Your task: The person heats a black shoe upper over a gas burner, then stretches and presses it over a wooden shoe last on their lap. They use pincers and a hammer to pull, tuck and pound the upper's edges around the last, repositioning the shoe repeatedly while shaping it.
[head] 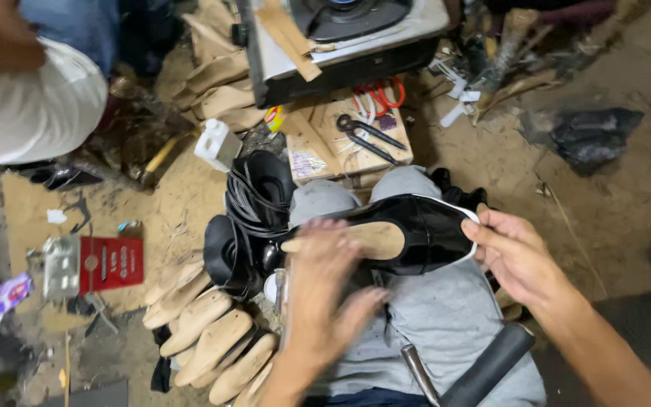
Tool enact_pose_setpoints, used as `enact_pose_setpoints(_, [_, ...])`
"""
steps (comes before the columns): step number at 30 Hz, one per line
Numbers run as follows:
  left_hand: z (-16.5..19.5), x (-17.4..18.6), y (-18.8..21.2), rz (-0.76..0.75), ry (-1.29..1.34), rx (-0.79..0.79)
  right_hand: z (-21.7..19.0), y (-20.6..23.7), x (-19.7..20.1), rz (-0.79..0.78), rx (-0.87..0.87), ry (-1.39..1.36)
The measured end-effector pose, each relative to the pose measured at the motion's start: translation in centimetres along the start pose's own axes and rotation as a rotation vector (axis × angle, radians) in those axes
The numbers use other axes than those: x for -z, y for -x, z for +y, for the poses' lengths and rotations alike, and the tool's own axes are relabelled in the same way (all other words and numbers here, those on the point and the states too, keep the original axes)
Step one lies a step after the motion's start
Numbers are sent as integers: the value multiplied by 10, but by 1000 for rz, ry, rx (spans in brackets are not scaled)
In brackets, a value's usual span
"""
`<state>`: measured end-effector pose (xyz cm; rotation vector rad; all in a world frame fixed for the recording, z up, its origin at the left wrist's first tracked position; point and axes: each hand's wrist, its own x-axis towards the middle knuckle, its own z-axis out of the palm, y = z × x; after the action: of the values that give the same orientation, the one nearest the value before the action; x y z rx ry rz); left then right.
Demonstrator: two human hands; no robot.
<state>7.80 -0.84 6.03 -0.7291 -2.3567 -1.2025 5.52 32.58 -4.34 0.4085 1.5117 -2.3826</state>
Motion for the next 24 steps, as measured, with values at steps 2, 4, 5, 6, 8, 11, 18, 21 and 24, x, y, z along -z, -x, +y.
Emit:
enact_pose_setpoints(2, [18,-26,-8,-170,10,-58,-1,13,-19,21,-39,17])
enact_pose_setpoints(4, [20,-45,-13,-222,-121,-144,-5,26,-38,64,-91,34])
enact_pose_setpoints(5, [20,-52,-16,-216,-195,-208,-10,31,-47,86,-131,-20])
enact_pose_setpoints(6, [19,-55,-17,-212,-266,-271,-15,36,-57,112,-173,-74])
enact_pose_setpoints(8, [15,-51,-20,-134,-286,-329,-26,44,-78,151,-247,-151])
enact_pose_setpoints(11, [7,-32,-36,-129,-260,-387,-42,48,-110,143,-289,-172])
enact_pose_setpoints(18, [-16,35,-85,-57,171,-160,-90,-30,-122,-497,80,111])
enact_pose_setpoints(21, [-29,51,-108,91,344,104,-72,-124,-127,-219,103,280])
enact_pose_setpoints(24, [-52,55,-129,148,595,371,-36,-217,-126,-126,132,630])
